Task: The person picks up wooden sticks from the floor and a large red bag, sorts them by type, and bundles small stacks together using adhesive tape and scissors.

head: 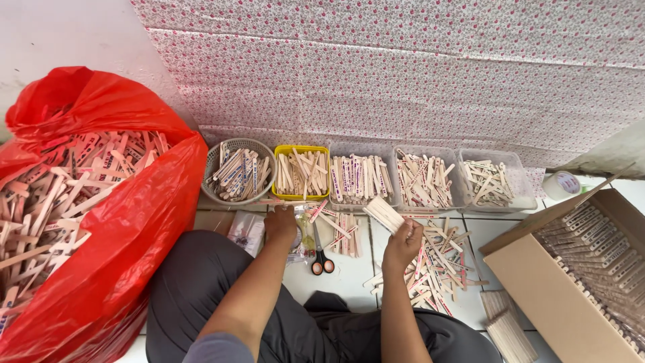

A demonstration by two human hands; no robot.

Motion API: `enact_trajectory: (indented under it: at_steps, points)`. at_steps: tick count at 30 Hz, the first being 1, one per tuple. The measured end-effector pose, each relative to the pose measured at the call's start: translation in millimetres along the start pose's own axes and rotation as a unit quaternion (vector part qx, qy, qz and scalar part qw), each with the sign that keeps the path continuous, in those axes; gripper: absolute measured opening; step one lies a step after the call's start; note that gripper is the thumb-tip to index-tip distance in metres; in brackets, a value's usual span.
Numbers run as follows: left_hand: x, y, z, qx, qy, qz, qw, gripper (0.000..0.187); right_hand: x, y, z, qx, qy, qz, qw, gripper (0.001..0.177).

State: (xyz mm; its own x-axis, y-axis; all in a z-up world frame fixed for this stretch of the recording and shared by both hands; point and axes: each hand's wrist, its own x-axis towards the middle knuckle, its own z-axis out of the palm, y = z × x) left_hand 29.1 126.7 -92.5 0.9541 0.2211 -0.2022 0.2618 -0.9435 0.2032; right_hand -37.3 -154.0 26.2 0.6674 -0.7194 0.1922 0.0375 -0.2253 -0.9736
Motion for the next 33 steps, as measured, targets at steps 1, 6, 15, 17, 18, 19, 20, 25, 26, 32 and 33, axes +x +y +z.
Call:
enact_trajectory:
  at_steps: [1, 6, 15, 17, 18, 19, 20, 25, 26, 32, 33]
  points:
    - [-2.7, -2.7, 1.6, 0.001, 0.002, -0.001, 1.000, 0.038, -5.4, -5.6, -5.0, 0.002, -0.001, 0.000, 1.000, 0.019]
    - [12.0, -11.8, 20.7, -0.102, -0.011, 0.021, 0.995, 0.034, -5.4, -7.3, -17.7, -0.038, -0.009, -0.036, 0.999, 0.023]
    - [60.6, -45.8, -4.9, 0.112, 0.026, 0.108, 0.987, 0.039, 3.8, 6.9, -7.6, -0.048, 0.000, -0.024, 0.999, 0.022]
    - [67.7, -61.7, 28.4, 0.162, 0.168, 0.161, 0.959, 0.028, -6.0, 7.0, -4.1, -0.062, -0.007, -0.009, 0.998, 0.022]
    - [76.2, -66.3, 41.3, 0.208, 0.313, 0.215, 0.902, 0.020, -7.6, 5.0, -0.6, -0.072, -0.006, 0.002, 0.997, 0.023]
    - [47.4, -55.3, 17.8, 0.208, 0.314, 0.214, 0.901, 0.020, -7.6, 6.7, 1.7, -0.071, -0.006, 0.002, 0.997, 0.023]
    - [17.8, -42.6, -4.6, 0.160, 0.177, 0.261, 0.935, 0.020, -7.6, 8.8, 1.8, -0.072, -0.011, 0.000, 0.997, 0.022]
    - [-9.9, -2.4, -12.5, 0.036, -0.100, 0.275, 0.956, 0.033, -14.3, 9.1, -2.0, -0.091, -0.025, -0.019, 0.995, 0.021]
    - [1.4, 0.2, 6.1, 0.042, -0.107, 0.259, 0.959, 0.034, -13.7, 10.4, -4.7, -0.087, -0.026, -0.032, 0.995, 0.020]
    - [34.1, 0.6, 53.0, 0.015, -0.110, 0.221, 0.969, 0.019, -13.8, 17.1, -12.4, -0.072, -0.025, -0.087, 0.993, 0.019]
    - [31.5, 0.1, 51.4, -0.017, -0.111, 0.201, 0.973, 0.013, -13.8, 17.0, -12.0, -0.069, -0.024, -0.099, 0.992, 0.018]
